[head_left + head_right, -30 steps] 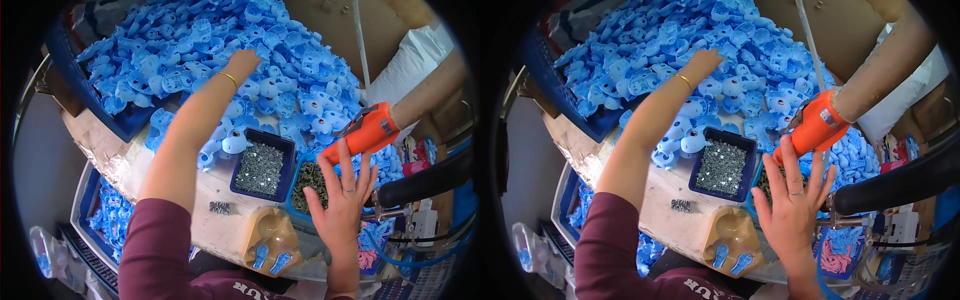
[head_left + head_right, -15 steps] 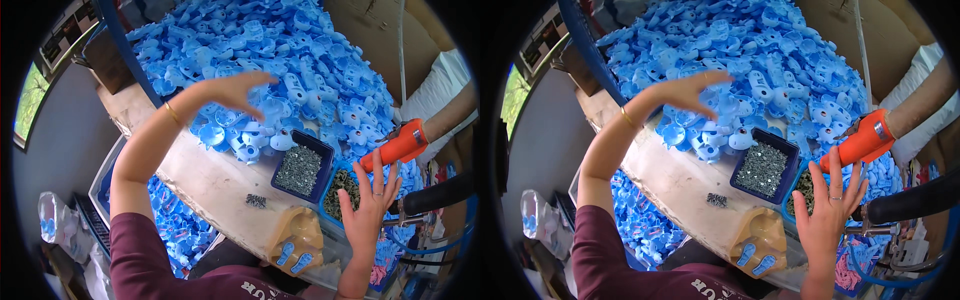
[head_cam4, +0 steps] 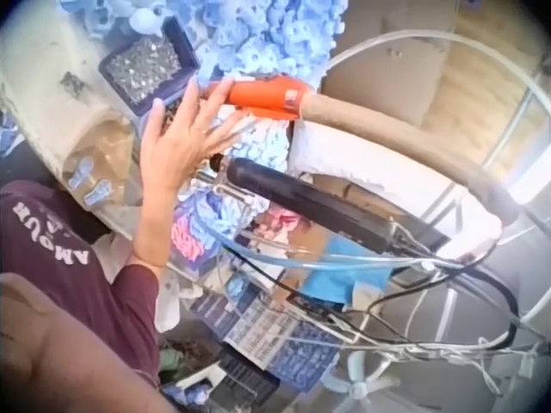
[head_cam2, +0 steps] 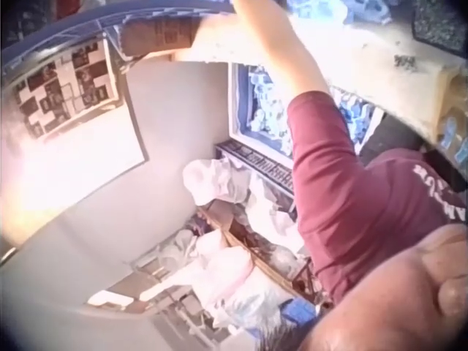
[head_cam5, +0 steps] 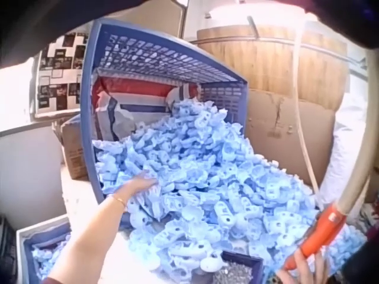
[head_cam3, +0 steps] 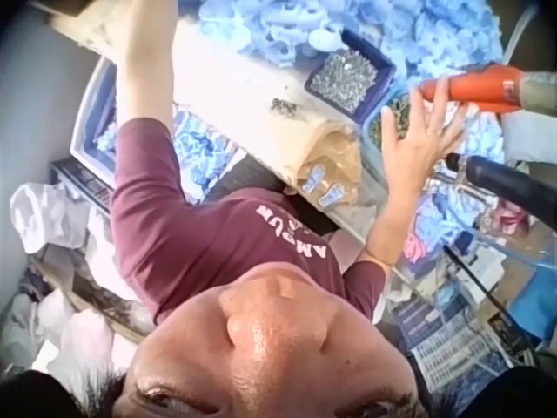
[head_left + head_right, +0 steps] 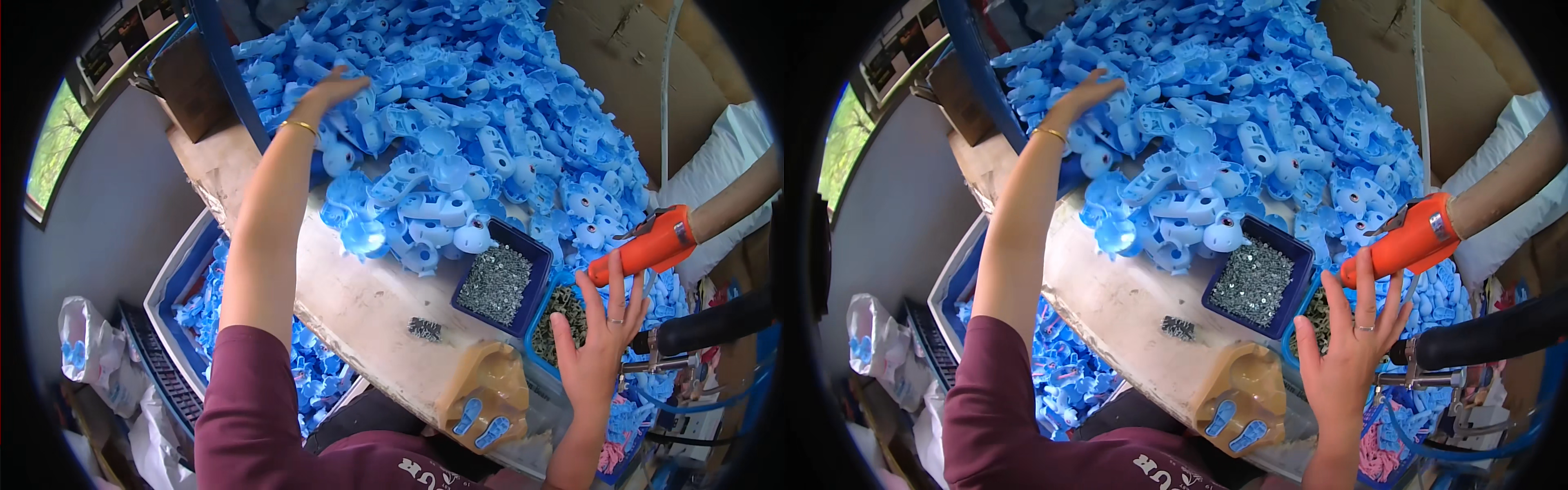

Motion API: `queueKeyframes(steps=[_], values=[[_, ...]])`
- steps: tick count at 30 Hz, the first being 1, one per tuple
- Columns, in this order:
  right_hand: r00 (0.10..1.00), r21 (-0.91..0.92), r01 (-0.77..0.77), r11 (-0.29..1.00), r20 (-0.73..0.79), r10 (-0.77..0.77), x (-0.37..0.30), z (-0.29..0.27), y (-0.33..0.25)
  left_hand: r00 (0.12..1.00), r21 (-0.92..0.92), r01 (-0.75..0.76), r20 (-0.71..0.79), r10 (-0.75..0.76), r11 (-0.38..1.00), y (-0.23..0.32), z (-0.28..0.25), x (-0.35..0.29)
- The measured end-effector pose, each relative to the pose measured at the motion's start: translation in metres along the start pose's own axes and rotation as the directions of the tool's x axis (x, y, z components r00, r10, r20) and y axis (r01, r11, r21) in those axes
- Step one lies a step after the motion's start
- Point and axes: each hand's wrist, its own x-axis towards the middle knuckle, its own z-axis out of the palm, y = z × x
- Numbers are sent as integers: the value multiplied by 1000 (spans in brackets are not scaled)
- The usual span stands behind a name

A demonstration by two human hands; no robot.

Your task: Assemble plastic hippo toys using a pneumatic screwdriver and various small components on an assembly line.

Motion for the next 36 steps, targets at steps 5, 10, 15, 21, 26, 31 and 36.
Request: queueKeyframes(steps=[5,10,15,21,26,31,36], values=[[1000,24,7,1000,4,-7,-4,-5,0,993,287,-112,55,100,952,64,67,-71],[999,24,38,999,26,-39,-7,-6,-1,950,503,-239,-58,308,831,81,90,-143],[999,12,-9,1000,39,9,-11,-7,2,956,368,-178,-156,249,913,80,52,-94],[997,5,-10,1000,74,10,-12,-6,6,879,814,221,-405,252,538,-19,3,-9],[993,-5,-26,1000,117,26,-14,-8,6,918,966,108,-188,349,235,-42,-7,22],[991,18,1,1000,134,-4,-11,-5,5,903,927,-60,-107,416,370,-70,-15,38],[994,16,-18,1000,112,16,-7,-4,4,904,874,-61,-157,398,482,-18,9,0]])
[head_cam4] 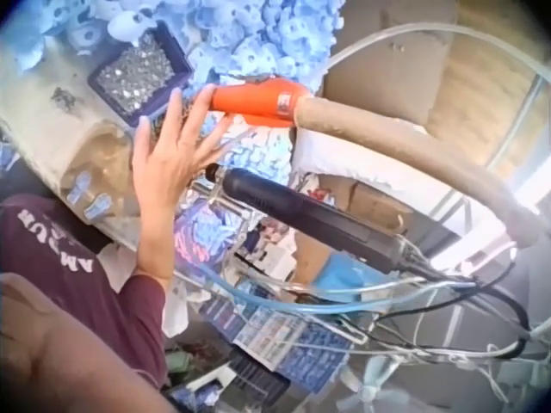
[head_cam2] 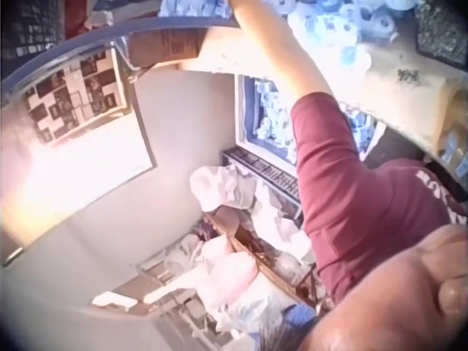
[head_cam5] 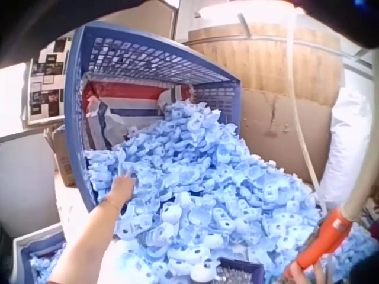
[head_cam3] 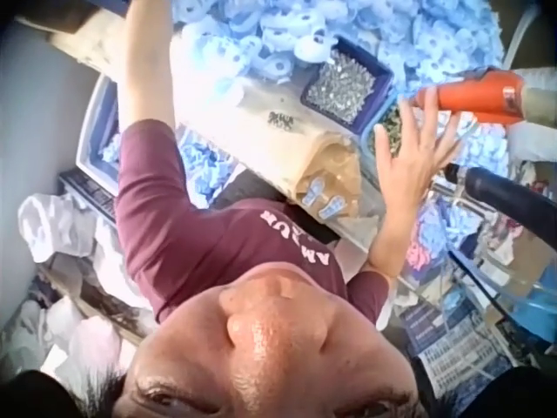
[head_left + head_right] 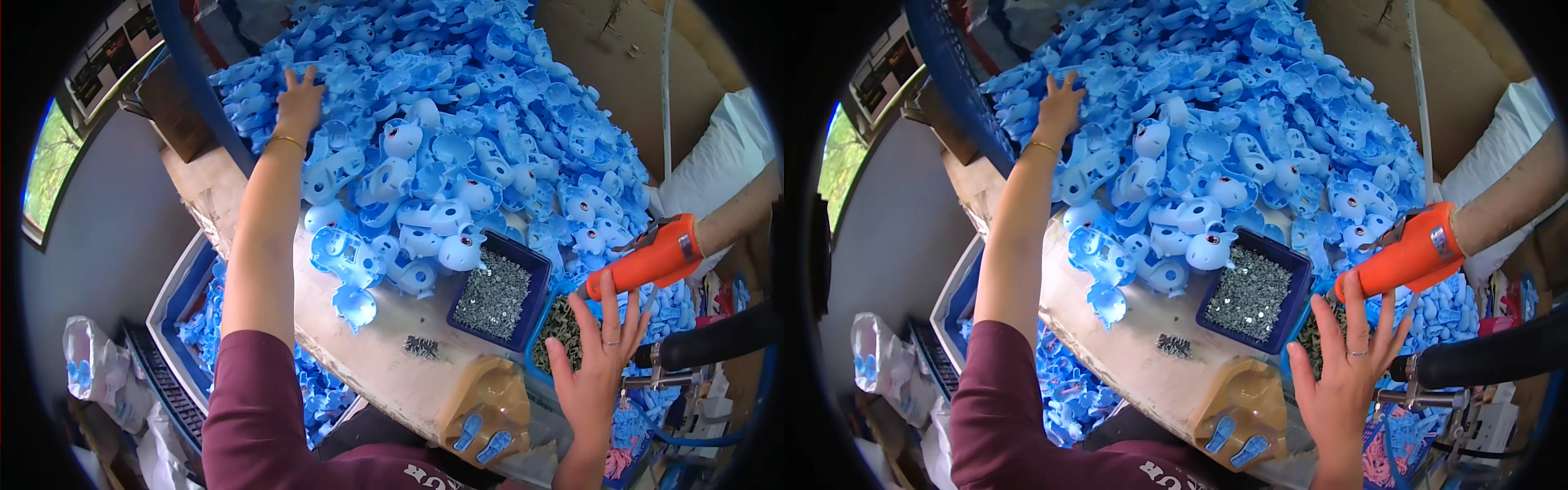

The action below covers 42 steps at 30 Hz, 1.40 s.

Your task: Assemble plastic hippo toys using a pneumatic screwdriver and various small components on an assembly line.

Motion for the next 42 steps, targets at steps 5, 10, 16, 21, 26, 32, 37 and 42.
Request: queueKeyframes(steps=[5,10,16,21,26,32,37,42], values=[[1000,71,23,997,-17,-22,0,1,-2,999,-166,39,23,-35,985,30,-57,-35],[999,26,45,999,-19,-45,-5,1,-7,995,-394,-86,-77,61,915,59,-120,-94],[998,28,60,998,-23,-59,-5,1,-13,912,-527,-362,-371,175,769,72,-122,-100],[999,20,43,999,-15,-42,-6,2,-13,983,-696,-141,-185,14,704,71,-125,-69],[998,16,70,997,-3,-70,-6,4,-15,803,-38,380,-482,-350,924,5,-34,-1],[998,20,48,999,40,-49,-6,5,-14,850,-721,425,109,-515,548,-23,-33,48],[999,11,27,1000,46,-27,-3,7,-9,879,-660,312,-73,-472,683,-6,-23,31],[998,14,26,1000,63,-27,0,8,-8,868,232,465,69,-491,854,-42,13,15]])
